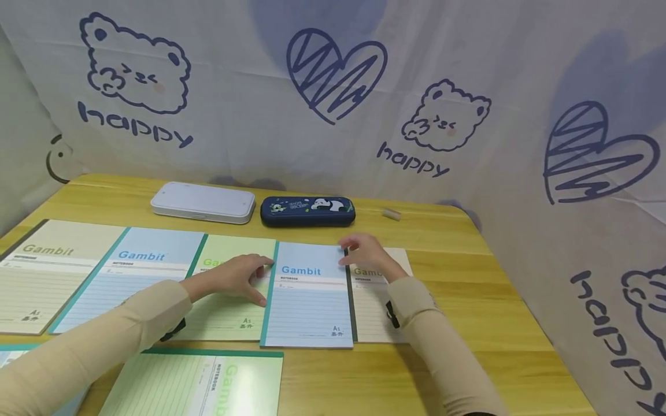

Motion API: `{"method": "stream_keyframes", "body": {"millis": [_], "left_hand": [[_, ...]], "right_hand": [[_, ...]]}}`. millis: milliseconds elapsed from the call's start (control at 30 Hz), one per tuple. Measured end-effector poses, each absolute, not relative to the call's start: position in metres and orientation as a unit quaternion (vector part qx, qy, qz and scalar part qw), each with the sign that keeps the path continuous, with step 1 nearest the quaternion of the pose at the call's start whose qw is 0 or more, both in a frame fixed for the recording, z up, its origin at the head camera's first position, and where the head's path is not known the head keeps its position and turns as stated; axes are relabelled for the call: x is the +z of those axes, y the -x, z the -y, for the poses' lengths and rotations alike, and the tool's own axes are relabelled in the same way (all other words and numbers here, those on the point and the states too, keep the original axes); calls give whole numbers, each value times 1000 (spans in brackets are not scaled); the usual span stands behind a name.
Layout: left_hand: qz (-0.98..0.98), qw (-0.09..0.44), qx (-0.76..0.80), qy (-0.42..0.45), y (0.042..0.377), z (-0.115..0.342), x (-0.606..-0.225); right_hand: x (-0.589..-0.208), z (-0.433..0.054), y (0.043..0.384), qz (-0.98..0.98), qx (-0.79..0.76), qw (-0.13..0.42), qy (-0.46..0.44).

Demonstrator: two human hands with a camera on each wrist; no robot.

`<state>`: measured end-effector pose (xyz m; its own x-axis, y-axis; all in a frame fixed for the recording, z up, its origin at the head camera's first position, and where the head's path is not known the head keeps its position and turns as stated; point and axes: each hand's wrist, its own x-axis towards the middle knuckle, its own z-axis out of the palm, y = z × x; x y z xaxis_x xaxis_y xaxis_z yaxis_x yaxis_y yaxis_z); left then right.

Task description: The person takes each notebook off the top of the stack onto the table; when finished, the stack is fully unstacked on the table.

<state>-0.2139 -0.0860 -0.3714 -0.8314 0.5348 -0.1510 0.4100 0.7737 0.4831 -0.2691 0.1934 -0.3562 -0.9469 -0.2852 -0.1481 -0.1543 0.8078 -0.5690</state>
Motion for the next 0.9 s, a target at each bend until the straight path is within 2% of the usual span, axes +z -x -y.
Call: {"method": "stream_keyframes", "body": {"millis": [467, 900], "left_hand": [[-932, 142, 222, -249, 214, 86, -372], [-933, 140, 220, -248, 213, 86, -373]], "right_hand": [[-361, -184, 283, -942, -216, 168, 193], [-363, -176, 288, -947, -165, 165, 220]]}}
